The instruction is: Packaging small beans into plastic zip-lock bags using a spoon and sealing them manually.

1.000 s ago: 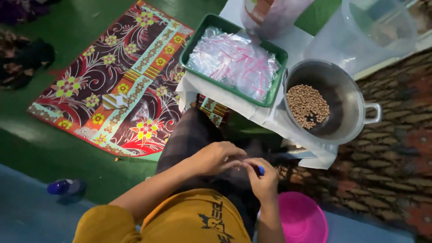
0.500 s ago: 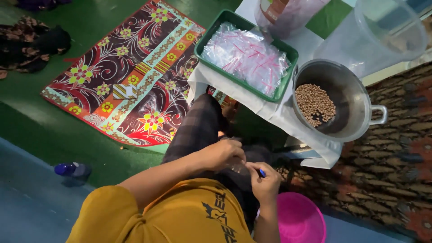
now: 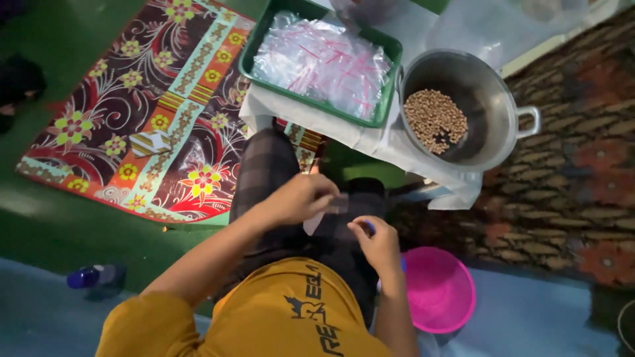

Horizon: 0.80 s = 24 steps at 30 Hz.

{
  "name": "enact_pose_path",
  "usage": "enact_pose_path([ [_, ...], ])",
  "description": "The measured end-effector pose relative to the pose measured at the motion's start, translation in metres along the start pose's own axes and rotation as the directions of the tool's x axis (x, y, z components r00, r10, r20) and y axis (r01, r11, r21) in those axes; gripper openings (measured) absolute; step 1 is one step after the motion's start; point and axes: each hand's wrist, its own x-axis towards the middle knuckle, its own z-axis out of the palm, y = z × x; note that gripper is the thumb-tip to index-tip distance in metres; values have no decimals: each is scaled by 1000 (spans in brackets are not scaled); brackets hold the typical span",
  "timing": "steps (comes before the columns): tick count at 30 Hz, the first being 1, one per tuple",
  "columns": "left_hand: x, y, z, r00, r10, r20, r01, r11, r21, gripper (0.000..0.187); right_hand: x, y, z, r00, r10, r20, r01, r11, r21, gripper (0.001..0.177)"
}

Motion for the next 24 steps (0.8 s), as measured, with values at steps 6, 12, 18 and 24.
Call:
enact_pose_path([
  [6, 19, 6, -53, 998, -47, -44, 46, 999, -12, 20, 8, 16, 24, 877, 290, 383, -175, 935, -307, 29],
  [12, 90, -7, -104, 997, -49, -53, 51, 998, 34, 13, 15, -5, 10, 789, 448, 421, -368, 893, -260, 28],
  [18, 234, -29, -166, 998, -38, 43, 34, 994, 101, 9, 19, -8, -4, 769, 493, 407, -456, 869, -190, 23],
  [24, 299, -14, -180, 993, -9, -117, 6, 1000, -28, 8, 9, 68, 17, 785, 553, 280, -584, 811, 34, 17],
])
